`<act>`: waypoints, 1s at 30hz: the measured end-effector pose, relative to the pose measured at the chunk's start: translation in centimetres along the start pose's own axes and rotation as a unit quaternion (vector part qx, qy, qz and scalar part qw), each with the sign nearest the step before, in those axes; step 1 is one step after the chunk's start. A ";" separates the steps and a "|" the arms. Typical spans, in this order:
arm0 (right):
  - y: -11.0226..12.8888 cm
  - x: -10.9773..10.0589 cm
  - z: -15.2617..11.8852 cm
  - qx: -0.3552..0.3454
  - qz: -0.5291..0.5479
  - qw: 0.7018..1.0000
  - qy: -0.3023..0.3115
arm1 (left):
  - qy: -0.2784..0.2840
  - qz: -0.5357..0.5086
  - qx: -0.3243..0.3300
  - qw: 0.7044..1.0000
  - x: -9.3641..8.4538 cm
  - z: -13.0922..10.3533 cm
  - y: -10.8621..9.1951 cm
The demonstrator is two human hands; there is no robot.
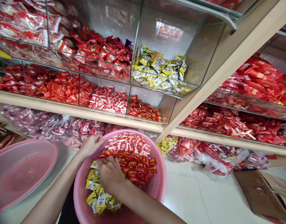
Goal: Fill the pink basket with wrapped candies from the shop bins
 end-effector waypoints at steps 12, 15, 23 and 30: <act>-0.9 -3.1 0.1 -0.046 0.067 0.990 -0.113 | -0.005 -0.011 0.010 1.000 0.1 0.2 0.2; -2.1 -5.6 -0.9 -0.022 0.062 0.986 -0.156 | -0.004 -0.017 0.010 1.000 0.2 0.3 0.4; -1.7 -17.8 -4.6 -0.092 -0.022 0.963 -0.252 | 0.008 -0.012 -0.001 1.000 0.7 0.7 1.2; -2.7 -33.5 -7.2 -0.037 -0.200 0.900 -0.385 | 0.005 -0.016 -0.001 1.000 0.5 1.0 1.2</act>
Point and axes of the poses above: each hand's wrist, its own z-axis towards the middle knuckle, its own x-axis out of the palm, y = z × x, the point moved 9 cm from there along z, towards the middle knuckle, and after that the axes turned 8 degrees about -x, right-handed, at the moved point
